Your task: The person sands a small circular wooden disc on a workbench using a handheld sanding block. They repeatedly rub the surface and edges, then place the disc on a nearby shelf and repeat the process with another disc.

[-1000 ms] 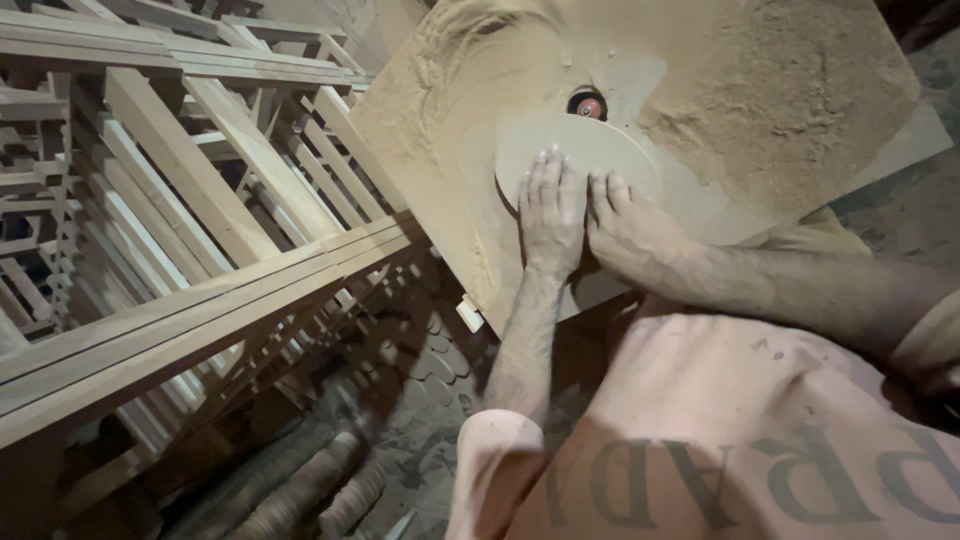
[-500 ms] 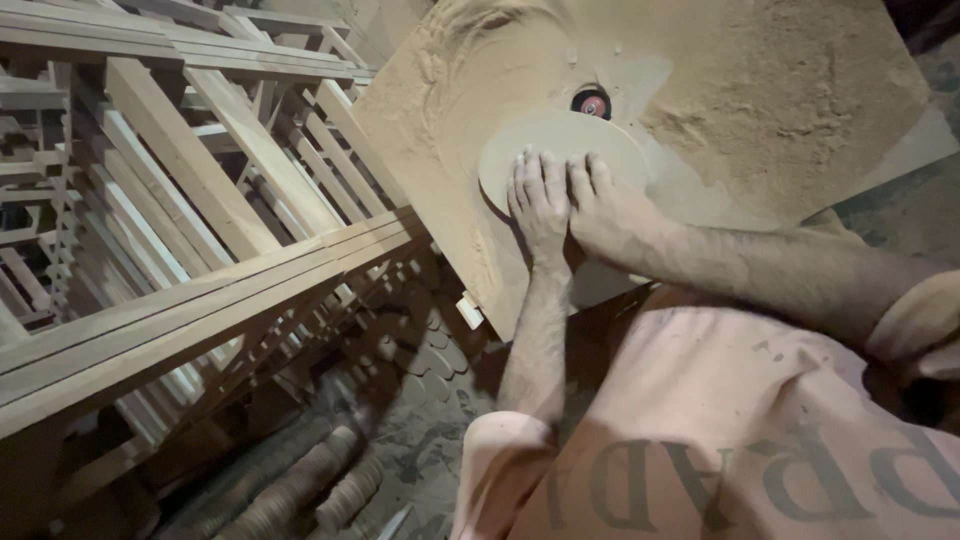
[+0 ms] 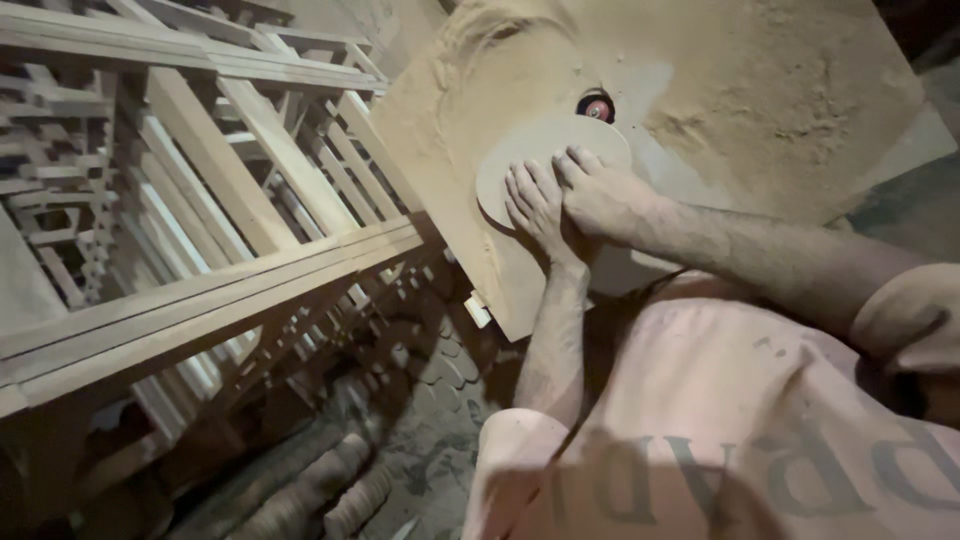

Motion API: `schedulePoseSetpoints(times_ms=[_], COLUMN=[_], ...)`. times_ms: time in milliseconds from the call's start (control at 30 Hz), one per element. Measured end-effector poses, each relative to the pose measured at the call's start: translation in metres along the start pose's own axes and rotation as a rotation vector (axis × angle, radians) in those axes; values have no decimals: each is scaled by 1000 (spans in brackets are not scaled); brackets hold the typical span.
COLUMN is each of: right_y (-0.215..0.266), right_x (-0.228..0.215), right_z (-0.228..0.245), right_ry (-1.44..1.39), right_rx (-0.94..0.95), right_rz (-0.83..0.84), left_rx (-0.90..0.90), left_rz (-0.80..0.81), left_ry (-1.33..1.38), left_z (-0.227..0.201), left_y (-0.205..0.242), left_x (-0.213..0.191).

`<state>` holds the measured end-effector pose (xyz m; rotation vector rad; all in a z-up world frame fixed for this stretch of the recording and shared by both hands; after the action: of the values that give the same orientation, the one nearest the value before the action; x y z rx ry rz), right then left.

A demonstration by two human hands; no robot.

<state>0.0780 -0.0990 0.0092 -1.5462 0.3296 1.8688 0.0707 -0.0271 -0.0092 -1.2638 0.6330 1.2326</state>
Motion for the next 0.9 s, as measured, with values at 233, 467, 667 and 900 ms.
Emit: schedulePoseSetpoints(times_ms=[233,467,667,900], right_y=[-1,-4,-7,-11], right_x=[14,9,12,4], right_z=[-5,-3,-2,-1], right_ry=[-110,-74,-79,-68], right_rx=[75,139,114,122], right_rz=[207,12,105,-20], left_rx=[583,841,741,557], left_rz=[185,386,387,329], left_ry=[271,532,565,626], left_z=[27,23,30,36], left_y=[-38,-85,-80,-66], left_x=[-29,-25,-31,-28])
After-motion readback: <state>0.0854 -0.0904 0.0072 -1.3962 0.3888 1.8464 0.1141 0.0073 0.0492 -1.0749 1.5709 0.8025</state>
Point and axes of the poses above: each hand's wrist, its own y-axis away from the middle knuckle, its own x-axis out of the palm, z = x × y, the point moved 8 cm from there along -y, towards the middle knuckle, and after that the axes turned 11 degrees about -x, right-handed, at the moved point
